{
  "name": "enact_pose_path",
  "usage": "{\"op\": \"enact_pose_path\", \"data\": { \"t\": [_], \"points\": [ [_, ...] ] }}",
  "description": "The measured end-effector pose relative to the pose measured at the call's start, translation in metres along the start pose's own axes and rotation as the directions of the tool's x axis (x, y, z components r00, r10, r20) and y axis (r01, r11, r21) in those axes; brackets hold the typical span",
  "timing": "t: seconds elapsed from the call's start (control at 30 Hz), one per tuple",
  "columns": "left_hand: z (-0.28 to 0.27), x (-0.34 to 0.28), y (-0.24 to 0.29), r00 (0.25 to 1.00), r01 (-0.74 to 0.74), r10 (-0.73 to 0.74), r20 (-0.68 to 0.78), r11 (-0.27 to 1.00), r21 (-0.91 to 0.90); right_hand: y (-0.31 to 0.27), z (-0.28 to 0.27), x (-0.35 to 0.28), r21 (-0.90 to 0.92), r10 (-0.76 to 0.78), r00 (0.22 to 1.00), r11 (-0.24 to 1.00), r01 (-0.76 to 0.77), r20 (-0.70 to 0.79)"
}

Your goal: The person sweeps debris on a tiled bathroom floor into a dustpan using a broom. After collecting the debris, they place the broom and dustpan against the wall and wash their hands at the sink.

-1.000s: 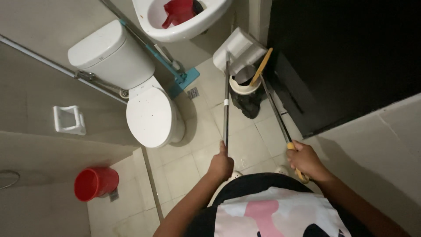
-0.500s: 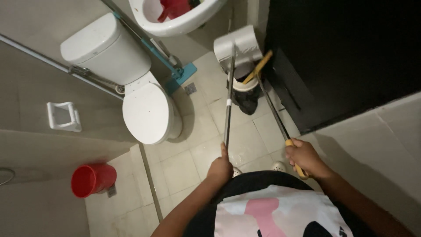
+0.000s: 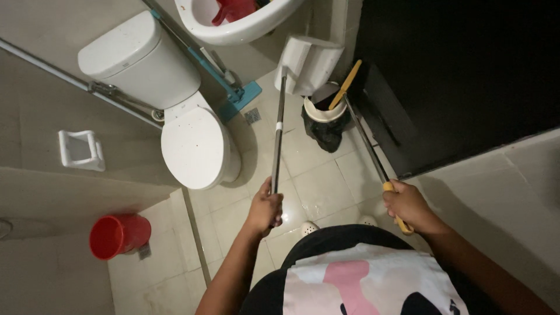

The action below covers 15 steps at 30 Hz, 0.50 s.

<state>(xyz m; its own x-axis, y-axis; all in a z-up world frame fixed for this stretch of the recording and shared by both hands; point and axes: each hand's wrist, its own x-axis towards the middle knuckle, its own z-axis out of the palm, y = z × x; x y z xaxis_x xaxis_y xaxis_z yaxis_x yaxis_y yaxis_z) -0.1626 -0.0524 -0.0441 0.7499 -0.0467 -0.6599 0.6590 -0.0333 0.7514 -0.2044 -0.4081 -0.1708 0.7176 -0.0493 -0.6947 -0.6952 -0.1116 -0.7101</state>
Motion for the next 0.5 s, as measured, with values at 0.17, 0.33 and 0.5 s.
{"op": "enact_pose_path", "data": {
  "t": [0.17,0.33,0.5],
  "points": [
    [-0.052,0.007,-0.035,0.996,0.074,-0.083,-0.042,0.981,-0.18,-0.005,-0.003,-0.007,0.035,0.063,0.998,0.997,-0.062,-0.018],
    [-0.113,0.009,-0.085,0.995,0.045,-0.081,-0.05,0.862,-0.505,-0.031,-0.003,-0.035,-0.024,0.058,0.998,0.998,-0.059,-0.012],
    [-0.113,-0.003,-0.09,0.988,0.143,-0.144,0.061,0.674,-0.725,-0.055,-0.024,-0.064,0.013,0.19,0.981,0.982,-0.189,-0.036]
  ]
}}
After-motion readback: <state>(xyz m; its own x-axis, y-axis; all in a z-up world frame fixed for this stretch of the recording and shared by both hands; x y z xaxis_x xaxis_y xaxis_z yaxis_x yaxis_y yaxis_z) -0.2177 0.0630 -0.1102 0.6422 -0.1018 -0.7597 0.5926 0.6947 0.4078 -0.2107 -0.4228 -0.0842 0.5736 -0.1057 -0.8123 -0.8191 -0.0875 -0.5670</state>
